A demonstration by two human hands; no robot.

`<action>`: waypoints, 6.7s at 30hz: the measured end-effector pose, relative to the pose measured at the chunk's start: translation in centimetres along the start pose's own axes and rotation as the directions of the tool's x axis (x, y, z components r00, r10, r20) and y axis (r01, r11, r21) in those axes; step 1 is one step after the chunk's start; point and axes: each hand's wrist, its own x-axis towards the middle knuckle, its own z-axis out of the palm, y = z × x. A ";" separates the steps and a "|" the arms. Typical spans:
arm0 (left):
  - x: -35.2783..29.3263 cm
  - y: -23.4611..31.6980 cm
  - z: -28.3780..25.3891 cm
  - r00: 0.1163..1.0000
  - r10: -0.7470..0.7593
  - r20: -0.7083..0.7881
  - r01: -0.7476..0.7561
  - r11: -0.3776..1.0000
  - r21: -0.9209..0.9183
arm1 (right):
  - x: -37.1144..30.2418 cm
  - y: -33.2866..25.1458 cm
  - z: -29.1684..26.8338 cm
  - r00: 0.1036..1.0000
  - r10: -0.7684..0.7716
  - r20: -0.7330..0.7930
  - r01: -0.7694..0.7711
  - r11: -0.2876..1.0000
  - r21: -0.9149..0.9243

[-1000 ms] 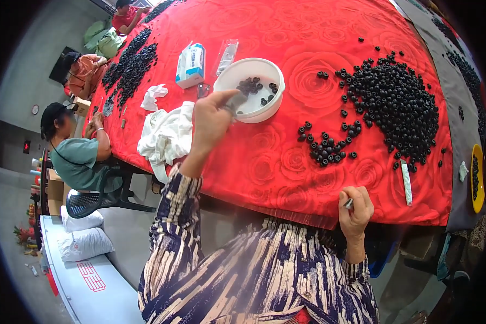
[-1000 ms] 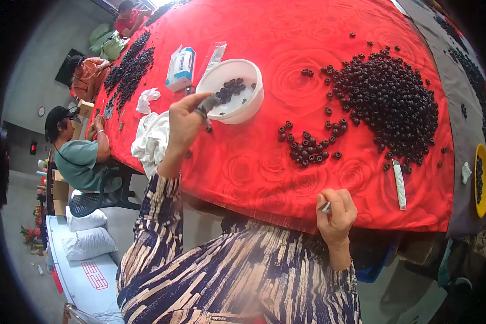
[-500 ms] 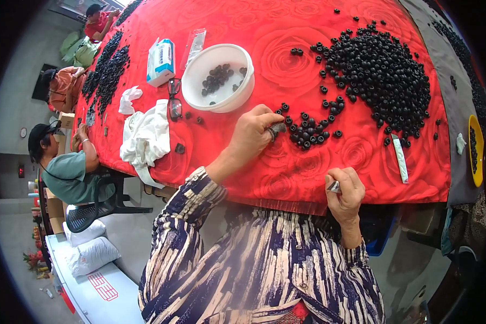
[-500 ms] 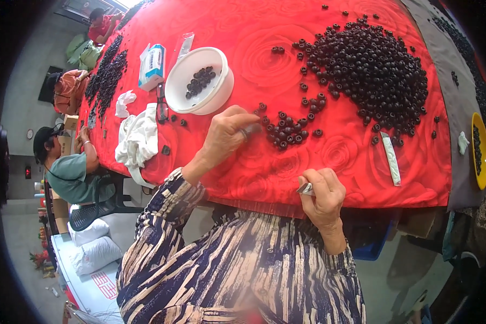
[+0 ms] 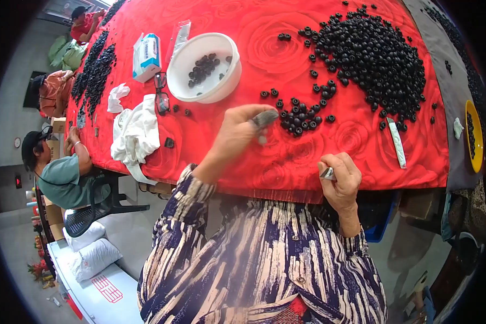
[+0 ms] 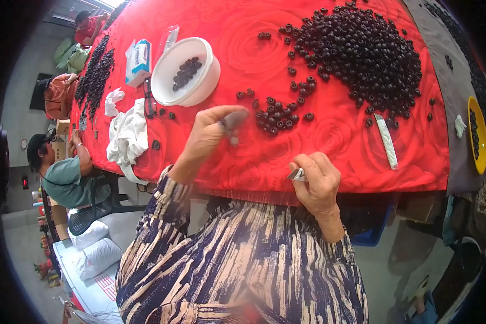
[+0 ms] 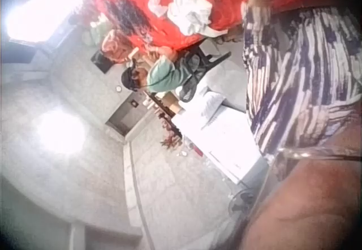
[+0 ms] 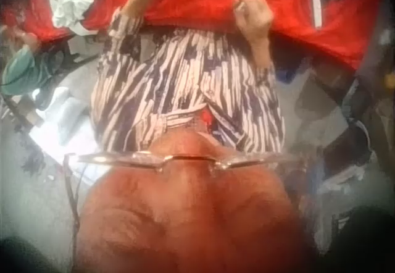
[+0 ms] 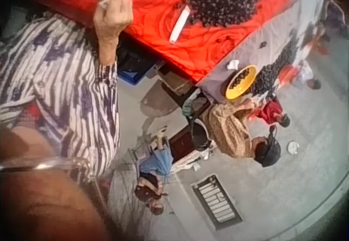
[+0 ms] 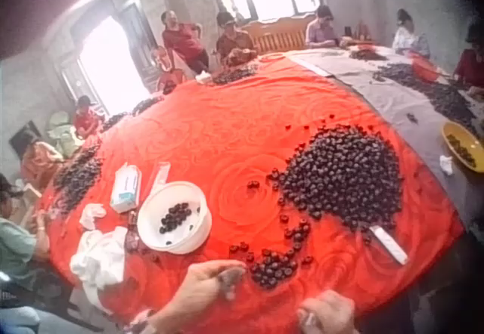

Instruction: The person assembles small black rings onto grey cylindrical parts by hand, taking the rings from a white bowl and attaching them to the cylindrical bases.

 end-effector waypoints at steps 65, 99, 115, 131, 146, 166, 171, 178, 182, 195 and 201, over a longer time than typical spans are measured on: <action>-11.0 1.3 6.2 0.940 -0.216 0.263 0.304 0.882 -0.360 | -2.7 -4.7 -0.9 0.898 0.283 0.337 -0.395 0.856 0.334; -10.4 0.7 5.9 0.892 -0.272 0.362 0.420 0.794 -0.439 | -2.5 -3.4 -0.9 0.923 0.177 0.342 -0.302 0.882 0.360; -10.6 0.8 5.8 0.812 -0.382 0.441 0.577 0.632 -0.517 | -1.9 -2.5 -1.1 0.912 0.069 0.404 -0.240 0.888 0.392; -10.4 0.9 5.5 0.894 -0.323 0.310 0.445 0.723 -0.529 | -1.2 -2.7 -1.6 0.942 0.110 0.316 -0.204 0.938 0.280; -10.4 0.9 6.1 0.884 -0.324 0.339 0.455 0.763 -0.459 | -2.1 -2.8 -1.0 0.918 0.155 0.365 -0.293 0.885 0.362; -10.3 0.7 5.2 0.884 -0.373 0.283 0.467 0.739 -0.485 | -1.6 -1.9 -2.0 0.902 -0.030 0.431 -0.195 0.861 0.469; -10.5 0.4 5.6 0.866 -0.385 0.320 0.500 0.660 -0.560 | -1.1 -2.7 -1.4 0.941 0.038 0.335 -0.170 0.912 0.374; -10.6 -0.6 5.6 0.824 -0.344 0.451 0.567 0.485 -0.666 | -1.4 -3.5 0.6 0.979 -0.168 0.117 0.126 0.945 0.302; -11.2 -1.4 6.3 0.826 -0.347 0.445 0.562 0.427 -0.708 | -1.4 -4.3 0.5 0.980 -0.178 0.094 0.147 0.952 0.267; -11.1 0.4 5.0 0.947 -0.269 0.175 0.315 0.670 -0.673 | -1.0 -4.5 0.8 0.920 -0.335 0.202 0.282 0.925 0.254; -8.0 3.5 0.4 0.948 0.080 -0.309 -0.131 0.980 -0.150 | -0.2 -2.7 -0.5 0.985 -0.156 0.069 0.150 0.986 0.076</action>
